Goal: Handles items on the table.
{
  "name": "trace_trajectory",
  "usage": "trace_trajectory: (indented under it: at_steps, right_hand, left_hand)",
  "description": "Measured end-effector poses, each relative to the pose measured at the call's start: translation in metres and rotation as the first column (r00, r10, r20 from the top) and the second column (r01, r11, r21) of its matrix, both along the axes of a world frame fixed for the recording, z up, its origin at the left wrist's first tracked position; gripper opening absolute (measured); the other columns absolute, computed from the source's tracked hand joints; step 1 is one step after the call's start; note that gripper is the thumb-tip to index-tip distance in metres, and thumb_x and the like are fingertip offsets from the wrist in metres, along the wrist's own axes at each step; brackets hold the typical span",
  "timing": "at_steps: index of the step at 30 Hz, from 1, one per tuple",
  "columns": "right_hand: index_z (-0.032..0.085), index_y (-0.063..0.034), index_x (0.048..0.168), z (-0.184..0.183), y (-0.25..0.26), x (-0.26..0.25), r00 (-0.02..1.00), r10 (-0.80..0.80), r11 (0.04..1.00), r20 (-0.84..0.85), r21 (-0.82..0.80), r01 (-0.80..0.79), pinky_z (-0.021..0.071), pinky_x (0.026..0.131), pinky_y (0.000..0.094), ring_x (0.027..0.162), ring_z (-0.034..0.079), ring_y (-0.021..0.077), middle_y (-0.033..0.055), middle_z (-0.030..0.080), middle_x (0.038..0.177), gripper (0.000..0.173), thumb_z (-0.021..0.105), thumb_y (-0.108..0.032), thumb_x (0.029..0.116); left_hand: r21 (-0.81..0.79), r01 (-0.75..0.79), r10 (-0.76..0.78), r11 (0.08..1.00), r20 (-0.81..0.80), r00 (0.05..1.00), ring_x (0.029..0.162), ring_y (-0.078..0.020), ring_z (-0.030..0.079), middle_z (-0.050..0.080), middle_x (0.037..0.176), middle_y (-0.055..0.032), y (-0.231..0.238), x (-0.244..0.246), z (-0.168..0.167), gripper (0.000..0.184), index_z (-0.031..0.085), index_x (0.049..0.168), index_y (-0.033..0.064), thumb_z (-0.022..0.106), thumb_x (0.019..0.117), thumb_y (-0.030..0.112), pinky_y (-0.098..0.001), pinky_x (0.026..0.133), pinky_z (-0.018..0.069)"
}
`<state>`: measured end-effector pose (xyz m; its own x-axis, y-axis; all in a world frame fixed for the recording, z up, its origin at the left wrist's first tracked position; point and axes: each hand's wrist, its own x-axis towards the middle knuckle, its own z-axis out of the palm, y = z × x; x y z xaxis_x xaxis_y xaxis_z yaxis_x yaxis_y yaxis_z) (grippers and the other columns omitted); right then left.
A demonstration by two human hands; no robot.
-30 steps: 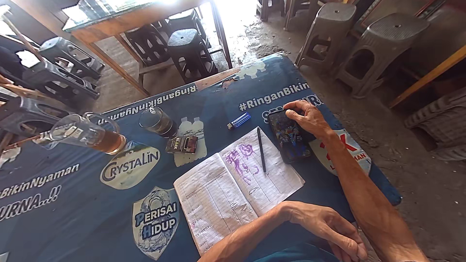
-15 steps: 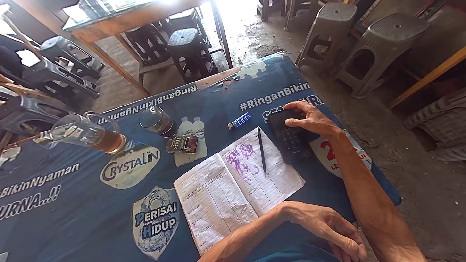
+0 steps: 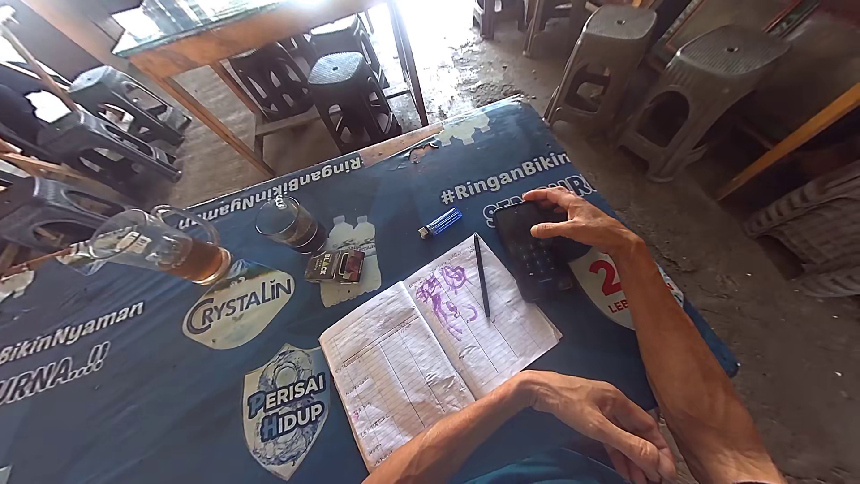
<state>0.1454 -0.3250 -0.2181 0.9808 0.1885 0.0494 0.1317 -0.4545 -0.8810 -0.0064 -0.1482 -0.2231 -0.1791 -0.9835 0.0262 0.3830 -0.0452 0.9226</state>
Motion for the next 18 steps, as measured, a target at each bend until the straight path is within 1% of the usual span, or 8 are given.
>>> trace_trajectory:
  at_steps: [2, 3, 4, 6, 10, 12, 15, 18]
  right_hand:
    - [0.058, -0.0164, 0.143, 0.007, 0.002, 0.0, 0.999, 0.013, 1.0, -0.03, 0.007, -0.013, 0.0459, 0.096, 0.0528, 0.127, 0.052, 0.0319, 0.0141, 0.05, 0.147, 0.064, 0.079, -0.023, 0.0829]
    - [0.058, -0.013, 0.143, 0.012, 0.004, 0.001, 0.999, 0.032, 0.999, -0.044, 0.007, -0.031, 0.0446, 0.099, 0.0527, 0.128, 0.051, 0.0322, 0.016, 0.05, 0.147, 0.064, 0.078, -0.021, 0.083]
    - [0.057, -0.0118, 0.144, 0.014, 0.004, 0.002, 0.998, 0.041, 0.999, -0.048, 0.004, -0.041, 0.0437, 0.1, 0.0523, 0.129, 0.05, 0.032, 0.0165, 0.05, 0.146, 0.066, 0.078, -0.021, 0.0818]
    - [0.058, -0.0119, 0.144, 0.014, 0.002, 0.003, 0.997, 0.051, 0.999, -0.053, 0.003, -0.051, 0.0434, 0.102, 0.0525, 0.131, 0.049, 0.0321, 0.0158, 0.05, 0.147, 0.069, 0.079, -0.022, 0.079]
    - [0.054, -0.0114, 0.147, 0.016, 0.0, 0.002, 0.993, 0.095, 0.995, -0.07, 0.02, -0.093, 0.0414, 0.106, 0.0515, 0.134, 0.046, 0.0324, 0.0172, 0.045, 0.151, 0.079, 0.083, -0.019, 0.0741]
    - [0.053, -0.0104, 0.148, 0.017, 0.0, 0.002, 0.992, 0.105, 0.994, -0.064, 0.02, -0.104, 0.0416, 0.106, 0.0501, 0.134, 0.046, 0.032, 0.0176, 0.045, 0.151, 0.08, 0.084, -0.017, 0.0736]
    - [0.053, -0.0097, 0.148, 0.018, -0.001, 0.001, 0.992, 0.115, 0.993, -0.052, 0.017, -0.114, 0.0422, 0.106, 0.0483, 0.134, 0.046, 0.0312, 0.0174, 0.045, 0.151, 0.08, 0.082, -0.02, 0.0745]
    - [0.051, -0.009, 0.15, 0.019, -0.001, 0.0, 0.991, 0.125, 0.992, -0.05, -0.002, -0.125, 0.04, 0.108, 0.0502, 0.136, 0.044, 0.0334, 0.019, 0.043, 0.154, 0.084, 0.083, -0.019, 0.0735]
  left_hand:
    - [-0.003, -0.001, 0.001, 1.0, 0.002, 1.0, 0.082, -0.0138, 0.069, 0.07, 0.096, -0.0122, 0.0, 0.0, -0.001, 0.025, 0.065, 0.113, -0.0101, 0.054, 0.1023, 0.01, -0.0308, 0.078, 0.0583]
    - [-0.005, -0.002, 0.002, 1.0, 0.002, 1.0, 0.082, -0.0137, 0.069, 0.07, 0.096, -0.012, 0.0, 0.0, -0.001, 0.025, 0.064, 0.113, -0.01, 0.054, 0.1022, 0.01, -0.0307, 0.077, 0.0582]
    - [-0.004, -0.002, 0.002, 1.0, 0.0, 1.0, 0.082, -0.0137, 0.069, 0.071, 0.096, -0.012, 0.0, 0.0, -0.001, 0.025, 0.064, 0.113, -0.01, 0.054, 0.1023, 0.01, -0.0306, 0.077, 0.0583]
    - [-0.003, -0.001, 0.001, 1.0, 0.002, 1.0, 0.082, -0.0136, 0.069, 0.07, 0.096, -0.0122, 0.0, 0.0, 0.0, 0.025, 0.064, 0.113, -0.01, 0.054, 0.1026, 0.01, -0.0303, 0.077, 0.0582]
    - [-0.003, -0.003, 0.003, 1.0, 0.005, 1.0, 0.081, -0.0135, 0.069, 0.07, 0.095, -0.012, 0.0, 0.0, 0.0, 0.025, 0.064, 0.112, -0.0101, 0.054, 0.103, 0.01, -0.0304, 0.076, 0.0581]
    - [0.011, -0.002, 0.002, 1.0, 0.006, 1.0, 0.081, -0.0141, 0.069, 0.07, 0.096, -0.0124, 0.0, 0.0, 0.0, 0.025, 0.064, 0.113, -0.0101, 0.054, 0.1027, 0.01, -0.0309, 0.077, 0.0582]
    - [0.02, 0.001, -0.001, 1.0, 0.004, 1.0, 0.083, -0.0144, 0.069, 0.07, 0.097, -0.0126, 0.0, 0.0, 0.001, 0.025, 0.064, 0.114, -0.0101, 0.054, 0.1028, 0.011, -0.0313, 0.078, 0.0583]
    - [0.011, 0.001, -0.001, 1.0, 0.0, 1.0, 0.083, -0.0139, 0.069, 0.07, 0.097, -0.012, 0.0, 0.0, 0.0, 0.025, 0.064, 0.113, -0.0099, 0.054, 0.1026, 0.011, -0.0309, 0.078, 0.0582]
